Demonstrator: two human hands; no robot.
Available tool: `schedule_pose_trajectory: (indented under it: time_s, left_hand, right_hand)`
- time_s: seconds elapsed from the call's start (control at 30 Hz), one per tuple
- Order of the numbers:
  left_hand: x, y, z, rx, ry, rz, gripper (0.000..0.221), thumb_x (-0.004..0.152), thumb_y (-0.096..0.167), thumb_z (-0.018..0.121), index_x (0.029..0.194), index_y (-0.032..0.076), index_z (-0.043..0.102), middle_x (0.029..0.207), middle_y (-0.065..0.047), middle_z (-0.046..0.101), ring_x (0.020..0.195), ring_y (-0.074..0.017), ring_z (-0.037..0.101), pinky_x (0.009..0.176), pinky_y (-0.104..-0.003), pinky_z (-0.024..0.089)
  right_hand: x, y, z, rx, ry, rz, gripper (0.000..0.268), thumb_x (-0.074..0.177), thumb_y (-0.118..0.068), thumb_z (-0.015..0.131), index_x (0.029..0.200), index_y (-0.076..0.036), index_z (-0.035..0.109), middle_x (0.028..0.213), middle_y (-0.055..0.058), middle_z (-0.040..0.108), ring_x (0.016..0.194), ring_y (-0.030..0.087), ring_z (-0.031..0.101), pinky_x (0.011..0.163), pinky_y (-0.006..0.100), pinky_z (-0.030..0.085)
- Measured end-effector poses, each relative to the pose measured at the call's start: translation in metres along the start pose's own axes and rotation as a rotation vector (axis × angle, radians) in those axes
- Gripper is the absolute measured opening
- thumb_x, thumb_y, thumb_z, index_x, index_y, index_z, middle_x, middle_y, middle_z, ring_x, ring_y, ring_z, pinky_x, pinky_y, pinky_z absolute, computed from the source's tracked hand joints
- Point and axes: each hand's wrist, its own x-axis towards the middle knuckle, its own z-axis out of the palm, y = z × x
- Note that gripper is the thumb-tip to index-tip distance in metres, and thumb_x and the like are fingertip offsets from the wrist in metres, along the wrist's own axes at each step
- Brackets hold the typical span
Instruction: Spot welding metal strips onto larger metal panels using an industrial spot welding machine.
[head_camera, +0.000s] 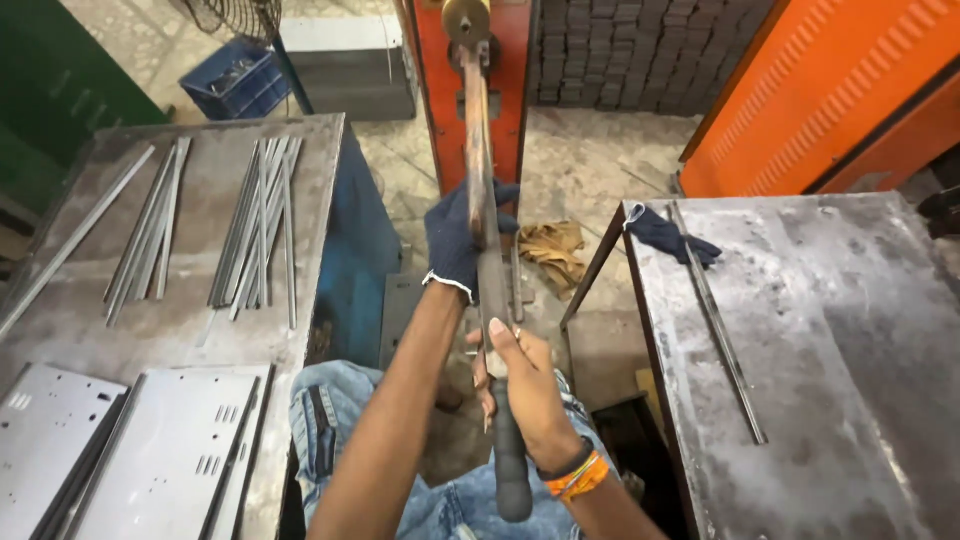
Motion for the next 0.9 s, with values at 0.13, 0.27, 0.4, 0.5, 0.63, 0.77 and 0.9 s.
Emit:
schedule_pose_trajectory:
  time_s: [0.13, 0.27, 0.4, 0.5, 0.63, 0.77, 0.9]
  left_hand:
    - [0.026, 0.005, 0.001, 0.024, -0.01, 0.043, 0.042, 0.101, 0.029, 0.059, 0.123, -0.006, 0.068, 0.106, -0.023, 0.077, 0.069, -0.0266, 0.074, 0.063, -0.037, 0.061]
    - [0.013, 0.009, 0.008, 0.126, 0.096, 0.01, 0.045, 0.1, 0.034, 0.058, 0.121, -0.004, 0.07, 0.106, -0.018, 0.079, 0.069, -0.0248, 0.074, 0.062, -0.034, 0.058]
    - [-0.026, 0.003, -0.009, 0.549, -0.042, 0.299, 0.049, 0.109, 0.037, 0.054, 0.119, -0.003, 0.08, 0.101, -0.016, 0.081, 0.08, -0.0198, 0.074, 0.071, -0.032, 0.059]
    - [-0.029, 0.016, 0.013, 0.122, 0.12, -0.034, 0.041, 0.098, 0.028, 0.063, 0.117, -0.007, 0.071, 0.1, -0.019, 0.077, 0.076, -0.0244, 0.077, 0.066, -0.041, 0.063]
    - [0.046, 0.025, 0.011, 0.074, 0.083, 0.011, 0.043, 0.099, 0.034, 0.059, 0.118, -0.003, 0.07, 0.1, -0.017, 0.078, 0.07, -0.0242, 0.073, 0.061, -0.036, 0.056]
    - [0.067, 0.02, -0.007, -0.204, 0.0, -0.106, 0.04, 0.098, 0.036, 0.059, 0.114, 0.0, 0.069, 0.097, -0.015, 0.079, 0.079, -0.0261, 0.073, 0.074, -0.038, 0.061]
    - [0.033, 0.002, -0.043, -0.423, -0.169, -0.172, 0.039, 0.111, 0.045, 0.065, 0.096, 0.01, 0.064, 0.082, -0.009, 0.069, 0.073, -0.0259, 0.07, 0.066, -0.041, 0.056]
  right_hand:
    - [0.016, -0.034, 0.016, -0.027, 0.055, 0.05, 0.038, 0.103, -0.039, 0.05, 0.107, -0.005, 0.066, 0.063, 0.002, 0.06, 0.039, 0.011, 0.052, 0.033, 0.028, 0.042]
    - [0.012, -0.025, 0.014, -0.03, 0.059, -0.007, 0.039, 0.104, -0.039, 0.05, 0.108, -0.003, 0.065, 0.063, 0.001, 0.059, 0.041, 0.011, 0.052, 0.036, 0.028, 0.044]
    - [-0.024, 0.018, 0.008, -0.039, 0.063, -0.018, 0.044, 0.104, -0.042, 0.05, 0.104, -0.001, 0.068, 0.055, 0.004, 0.06, 0.036, 0.013, 0.052, 0.033, 0.028, 0.042]
    - [-0.002, 0.014, 0.006, -0.008, 0.077, -0.002, 0.042, 0.102, -0.04, 0.052, 0.104, -0.001, 0.067, 0.057, 0.006, 0.061, 0.035, 0.014, 0.053, 0.031, 0.03, 0.041]
    - [0.04, -0.05, 0.006, -0.09, 0.112, 0.044, 0.04, 0.101, -0.041, 0.053, 0.107, -0.004, 0.067, 0.062, 0.002, 0.061, 0.039, 0.011, 0.053, 0.034, 0.028, 0.043]
    - [0.039, -0.062, -0.034, -0.422, -0.042, -0.198, 0.031, 0.101, -0.027, 0.059, 0.118, -0.002, 0.065, 0.074, 0.001, 0.063, 0.055, 0.009, 0.054, 0.048, 0.025, 0.045]
    - [-0.011, -0.081, -0.073, -1.067, -0.22, -0.581, 0.065, 0.086, -0.007, 0.07, 0.148, -0.003, 0.052, 0.085, 0.008, 0.056, 0.074, 0.019, 0.052, 0.065, 0.031, 0.046]
